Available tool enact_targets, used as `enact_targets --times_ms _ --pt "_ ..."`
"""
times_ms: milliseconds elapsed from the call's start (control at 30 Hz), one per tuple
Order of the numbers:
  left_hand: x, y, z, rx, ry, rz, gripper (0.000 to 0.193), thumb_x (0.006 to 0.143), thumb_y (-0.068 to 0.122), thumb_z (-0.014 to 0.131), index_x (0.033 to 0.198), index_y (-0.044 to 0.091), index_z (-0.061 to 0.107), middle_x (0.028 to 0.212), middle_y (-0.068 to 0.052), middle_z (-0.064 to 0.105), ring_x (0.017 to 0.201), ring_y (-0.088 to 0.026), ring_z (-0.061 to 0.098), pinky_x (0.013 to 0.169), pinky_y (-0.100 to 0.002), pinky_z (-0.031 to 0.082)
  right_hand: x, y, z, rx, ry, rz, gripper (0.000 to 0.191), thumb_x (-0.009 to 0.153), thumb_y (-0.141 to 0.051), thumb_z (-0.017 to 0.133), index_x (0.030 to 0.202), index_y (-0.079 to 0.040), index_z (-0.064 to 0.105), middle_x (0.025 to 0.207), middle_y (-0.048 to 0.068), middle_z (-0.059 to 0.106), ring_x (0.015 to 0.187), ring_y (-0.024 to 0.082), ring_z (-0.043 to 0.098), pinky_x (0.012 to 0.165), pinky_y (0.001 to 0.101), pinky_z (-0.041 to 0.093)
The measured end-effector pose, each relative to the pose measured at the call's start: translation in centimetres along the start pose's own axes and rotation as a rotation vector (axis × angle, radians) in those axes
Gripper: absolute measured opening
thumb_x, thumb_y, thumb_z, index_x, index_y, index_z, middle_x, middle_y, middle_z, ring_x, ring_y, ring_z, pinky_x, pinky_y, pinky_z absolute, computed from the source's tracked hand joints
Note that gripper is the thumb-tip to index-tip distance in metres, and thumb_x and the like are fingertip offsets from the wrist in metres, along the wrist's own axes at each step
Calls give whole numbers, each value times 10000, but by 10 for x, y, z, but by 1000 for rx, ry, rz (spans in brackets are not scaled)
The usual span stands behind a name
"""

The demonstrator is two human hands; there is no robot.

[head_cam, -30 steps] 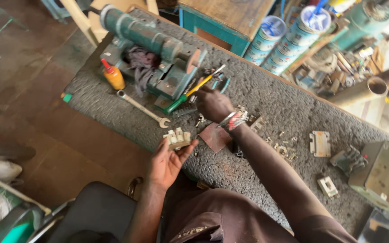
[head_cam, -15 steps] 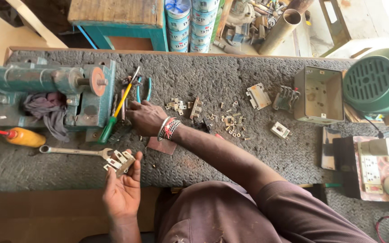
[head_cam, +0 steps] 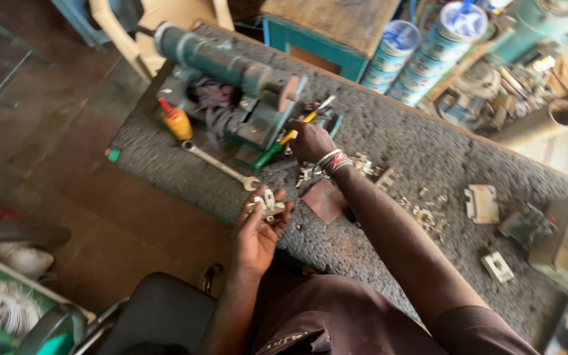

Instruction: The person assembles small electrical components on a workbench. They pick up a black plastic housing and several white ceramic insulators, then insert the insulators into the housing. Using a red-handled screwdriver, they tighten screws to secure the parts. The person then uses a green-handled tool to adjust a small metal piece on the assembled unit.

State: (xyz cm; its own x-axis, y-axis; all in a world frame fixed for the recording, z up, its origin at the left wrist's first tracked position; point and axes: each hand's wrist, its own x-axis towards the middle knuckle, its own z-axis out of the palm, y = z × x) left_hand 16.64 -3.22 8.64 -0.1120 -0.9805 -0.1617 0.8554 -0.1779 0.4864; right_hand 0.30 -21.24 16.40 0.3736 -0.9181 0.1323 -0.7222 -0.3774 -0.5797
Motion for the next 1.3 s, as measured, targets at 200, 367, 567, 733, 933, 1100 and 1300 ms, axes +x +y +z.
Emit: enact_targets --times_ms 200,367,567,733,933,1100,1300 --pt "-5 -7 -9 79 52 4 289 1053 112 553 1321 4 543 1287 -204 657 1187 -333 683 1002 -388 607 25 -13 8 207 -154 394 229 988 -300 678 1057 -92 744 806 105 777 638 202 746 645 358 624" --pt "-11 -38 -20 127 98 -113 289 1021 52 560 1304 13 513 1230 -160 662 1162 -304 691 969 -364 610 5 8 -4 683 29 442 91 1001 -43 625 1090 -39 642 883 131 748 654 200 731 547 324 617" --pt "-25 -74 -17 265 36 -227 445 958 -25 553 1378 70 441 1275 -144 641 1163 -256 675 945 -326 586 -107 54 -55 1040 266 159 130 1080 40 487 1166 -51 522 974 52 565 788 150 636 727 357 664" --pt "-19 -84 -8 358 -99 -210 529 950 -51 573 1443 52 408 1337 -167 604 1230 -244 648 994 -329 571 -210 58 -80 150 143 372 386 873 -167 713 1243 -89 638 1057 134 681 797 227 655 645 393 536" --pt "-8 -85 14 413 -193 -273 551 979 -6 604 1466 65 357 1384 -140 591 1295 -257 623 1057 -344 564 -251 40 -46 -257 113 303 942 575 -275 966 1427 -179 576 1465 146 504 1028 317 700 758 443 608" --pt "2 -90 28 477 -319 -223 496 992 5 626 1430 26 395 1404 -162 602 1317 -278 628 1065 -354 562 -247 57 -33 -301 111 430 882 572 -247 972 1382 -211 625 1478 116 510 1002 297 724 755 401 647" --pt "11 -108 14 650 -367 -134 383 990 -21 638 1337 -10 476 1361 -167 642 1255 -259 679 1032 -346 582 -235 70 -45 -173 183 347 616 677 -213 963 1245 -151 734 1404 144 569 995 269 737 819 374 661"
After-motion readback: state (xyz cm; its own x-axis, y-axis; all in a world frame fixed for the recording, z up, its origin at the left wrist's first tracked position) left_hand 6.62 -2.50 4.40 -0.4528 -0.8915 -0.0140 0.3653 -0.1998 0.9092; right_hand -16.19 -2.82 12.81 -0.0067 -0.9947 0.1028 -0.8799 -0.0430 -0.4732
